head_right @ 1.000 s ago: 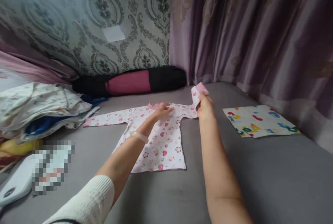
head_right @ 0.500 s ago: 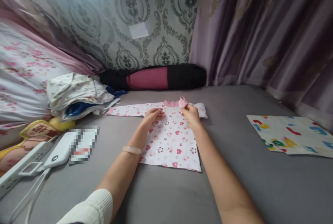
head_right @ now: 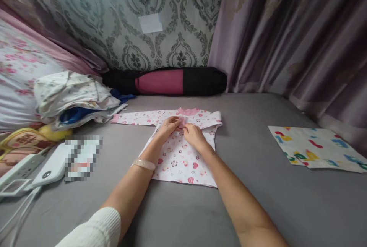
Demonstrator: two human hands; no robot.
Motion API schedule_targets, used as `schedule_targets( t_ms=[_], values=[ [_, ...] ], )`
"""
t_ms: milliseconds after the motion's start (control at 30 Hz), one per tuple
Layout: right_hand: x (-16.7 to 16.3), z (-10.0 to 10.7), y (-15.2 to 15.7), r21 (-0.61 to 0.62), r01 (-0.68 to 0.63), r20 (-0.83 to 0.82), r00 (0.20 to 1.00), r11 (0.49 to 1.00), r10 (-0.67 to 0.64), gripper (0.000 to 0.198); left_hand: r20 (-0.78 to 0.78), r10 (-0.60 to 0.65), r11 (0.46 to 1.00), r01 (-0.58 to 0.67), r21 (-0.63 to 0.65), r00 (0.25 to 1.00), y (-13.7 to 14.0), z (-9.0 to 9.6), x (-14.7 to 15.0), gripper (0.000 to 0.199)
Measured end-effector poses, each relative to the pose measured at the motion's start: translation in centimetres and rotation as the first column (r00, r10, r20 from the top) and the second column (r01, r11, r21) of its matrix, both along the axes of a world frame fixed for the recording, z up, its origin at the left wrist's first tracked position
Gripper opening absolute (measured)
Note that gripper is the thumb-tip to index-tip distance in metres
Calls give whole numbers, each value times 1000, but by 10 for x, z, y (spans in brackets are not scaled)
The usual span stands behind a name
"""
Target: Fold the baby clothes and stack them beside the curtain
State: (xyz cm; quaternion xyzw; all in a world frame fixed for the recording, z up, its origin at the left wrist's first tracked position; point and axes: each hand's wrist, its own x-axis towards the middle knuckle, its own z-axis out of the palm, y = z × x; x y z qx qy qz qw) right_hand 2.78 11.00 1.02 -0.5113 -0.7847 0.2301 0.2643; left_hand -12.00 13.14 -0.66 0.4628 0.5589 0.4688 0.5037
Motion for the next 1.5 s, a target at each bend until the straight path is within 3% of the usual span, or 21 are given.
schedule_targets(
  t_ms=[100, 200, 333, 467, 600, 700, 800, 900, 1033, 1100, 1233, 1400, 1500],
  values=[
    [13, 7, 7, -41, 14, -67, 998, 999, -17, 28, -49, 11, 994, -5, 105, 999, 5, -7, -1, 50],
    [35, 11, 23, -53, 114, -266, 956, 992, -124, 25, -147, 88, 957, -42, 287, 985, 14, -12, -5, 54],
    [67, 15, 43, -153, 279, -564, 763, 948, -316, 23, -235, 240, 882, -110, 458, 942, 25, -12, -15, 35],
    [91, 18, 51, -278, 435, -660, 562, 857, -499, 18, -299, 311, 866, -139, 481, 902, 27, -10, -26, 30],
    [104, 11, 57, -305, 528, -655, 488, 792, -577, 16, -336, 360, 876, -191, 443, 870, 27, -10, -33, 27],
    [106, 0, 62, -299, 544, -612, 521, 784, -595, 20, -374, 389, 881, -221, 418, 842, 28, -12, -37, 29],
    [101, -10, 63, -215, 552, -499, 647, 806, -577, 27, -418, 399, 885, -225, 407, 816, 30, -16, -39, 31],
    [89, -14, 58, -55, 515, -269, 818, 856, -509, 33, -481, 396, 890, -200, 409, 782, 31, -22, -40, 31],
    [59, -12, 47, 96, 304, 28, 951, 948, -308, 42, -585, 376, 907, -157, 390, 719, 31, -28, -38, 29],
    [39, -11, 46, 122, 188, 180, 962, 975, -208, 45, -634, 360, 916, -132, 379, 684, 31, -30, -37, 28],
    [-5, -11, 49, 54, 51, 393, 917, 997, -68, 50, -658, 360, 914, -108, 391, 661, 31, -31, -38, 28],
    [-44, -12, 49, 15, -9, 461, 887, 1000, 1, 56, -656, 349, 909, -73, 410, 669, 34, -32, -38, 33],
    [-54, -13, 47, 30, -31, 478, 878, 999, 13, 57, -694, 336, 917, -53, 396, 636, 31, -29, -38, 39]
  ],
)
